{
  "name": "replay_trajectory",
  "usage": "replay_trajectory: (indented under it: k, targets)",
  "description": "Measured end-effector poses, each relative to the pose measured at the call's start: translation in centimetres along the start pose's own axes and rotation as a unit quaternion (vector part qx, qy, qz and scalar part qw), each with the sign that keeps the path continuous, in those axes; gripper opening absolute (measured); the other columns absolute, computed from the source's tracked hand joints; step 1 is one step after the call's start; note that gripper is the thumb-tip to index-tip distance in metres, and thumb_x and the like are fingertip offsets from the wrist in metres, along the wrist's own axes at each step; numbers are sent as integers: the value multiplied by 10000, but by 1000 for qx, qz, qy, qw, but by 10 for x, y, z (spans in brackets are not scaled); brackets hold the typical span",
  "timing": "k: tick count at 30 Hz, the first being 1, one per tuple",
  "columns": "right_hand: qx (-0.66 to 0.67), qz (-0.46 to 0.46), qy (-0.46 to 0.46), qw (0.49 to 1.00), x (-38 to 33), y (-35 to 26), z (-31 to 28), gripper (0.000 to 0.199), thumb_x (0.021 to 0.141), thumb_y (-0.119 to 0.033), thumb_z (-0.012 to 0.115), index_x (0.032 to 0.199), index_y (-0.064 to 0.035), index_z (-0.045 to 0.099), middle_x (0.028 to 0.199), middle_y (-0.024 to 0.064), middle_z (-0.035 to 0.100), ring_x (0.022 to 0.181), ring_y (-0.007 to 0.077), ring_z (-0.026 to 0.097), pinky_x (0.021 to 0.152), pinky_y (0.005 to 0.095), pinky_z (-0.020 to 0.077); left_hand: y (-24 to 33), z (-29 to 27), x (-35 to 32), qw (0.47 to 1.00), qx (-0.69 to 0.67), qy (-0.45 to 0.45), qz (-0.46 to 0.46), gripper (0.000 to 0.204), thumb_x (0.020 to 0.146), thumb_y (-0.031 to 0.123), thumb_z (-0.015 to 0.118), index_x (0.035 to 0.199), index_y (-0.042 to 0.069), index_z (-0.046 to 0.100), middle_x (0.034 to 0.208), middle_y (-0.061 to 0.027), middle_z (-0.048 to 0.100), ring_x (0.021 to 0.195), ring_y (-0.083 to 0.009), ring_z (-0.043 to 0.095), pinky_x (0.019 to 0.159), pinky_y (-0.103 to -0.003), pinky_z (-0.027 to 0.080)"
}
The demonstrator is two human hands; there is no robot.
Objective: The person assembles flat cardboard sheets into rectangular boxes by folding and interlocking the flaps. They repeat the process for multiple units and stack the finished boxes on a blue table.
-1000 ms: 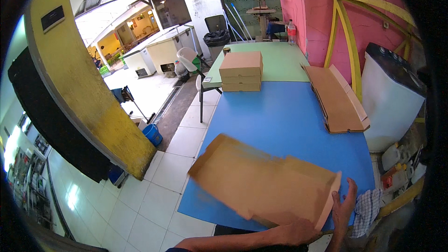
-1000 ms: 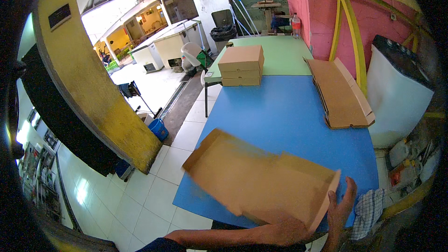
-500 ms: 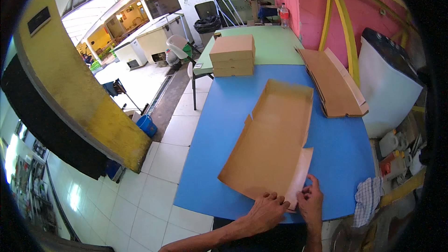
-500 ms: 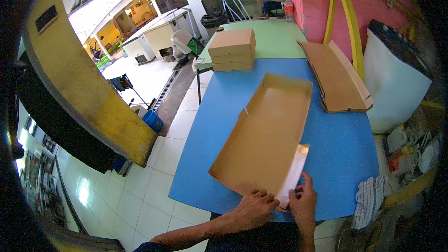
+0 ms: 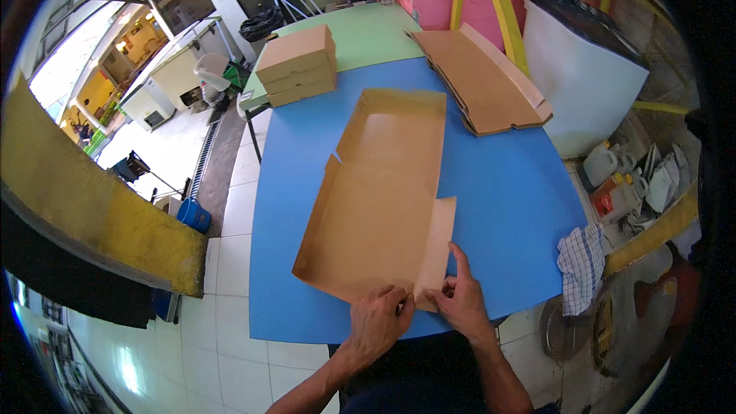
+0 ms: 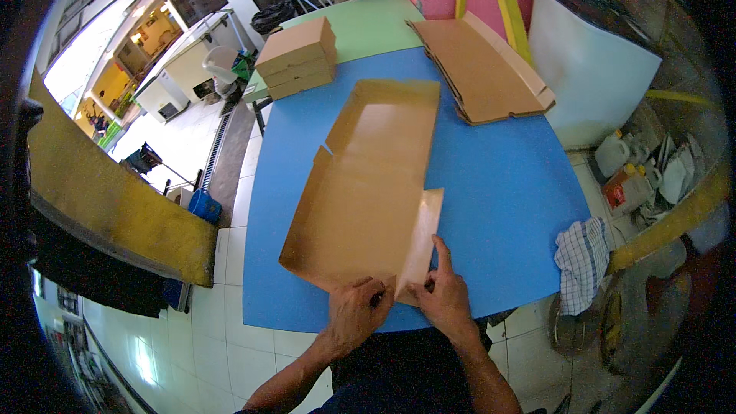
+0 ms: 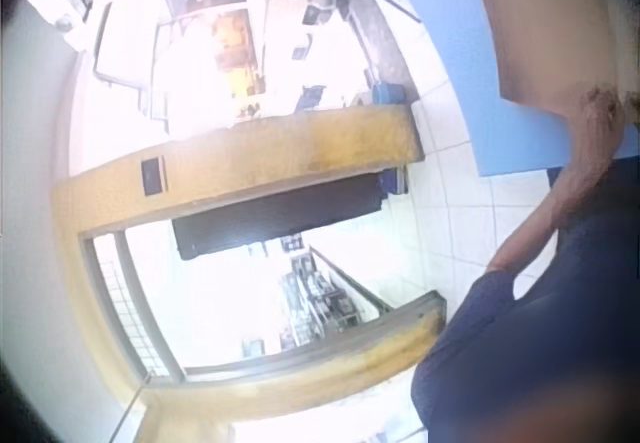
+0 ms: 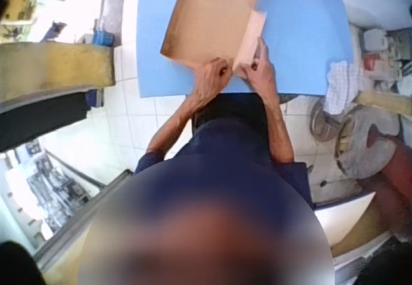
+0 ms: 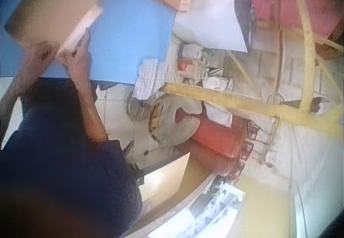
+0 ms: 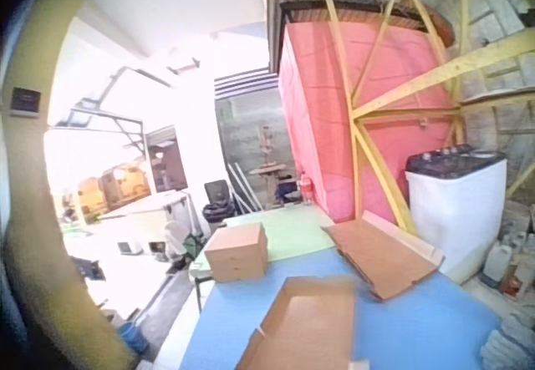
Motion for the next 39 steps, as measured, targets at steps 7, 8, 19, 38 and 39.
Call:
replay_trajectory:
  k: [7,8,19,38,39]
  targets:
    - [178,31,-6,984,-10,9,6,823,864,-98,757,1500,-21,239,743,51,633,679,113,593,640,287,487,5,3,26,982,-71,-150,-86,254,916,263,668,922,17,729,770,-212,669,742,-413,656,703,-477,506]
    - [199,29,-12,979,-11,8,6,822,862,-100,760,1497,-17,244,744,53,635,681,113,596,640,286,488,6,2,27,982,-44,-158,-92,252,916,260,668,910,14,722,771,-213,668,738,-414,654,694,-476,503]
    - [266,62,-8,962,-13,3,11,688,863,-25,718,1432,27,335,753,40,630,669,93,595,588,257,499,9,2,23,986,16,-135,-95,186,890,159,695,809,0,641,728,-193,659,709,-385,650,662,-453,481]
    - [192,63,-38,979,-6,-2,2,638,884,-67,731,1396,25,362,703,52,617,664,116,638,563,270,531,-2,4,31,965,-104,-211,-117,157,873,136,688,969,12,692,870,-168,710,811,-323,700,718,-405,533]
    - [185,57,-52,980,-5,-3,1,646,882,-69,735,1400,23,360,707,54,618,665,118,640,566,273,538,-1,4,32,963,-105,-220,-116,155,878,140,684,970,16,694,868,-169,708,810,-329,699,715,-409,532]
Point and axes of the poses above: each hand's wrist, its own x-axis towards the middle knuckle, its own z-axis out of the palm, y = z × x, the point moved 5 cm from there along x, towards the middle knuckle
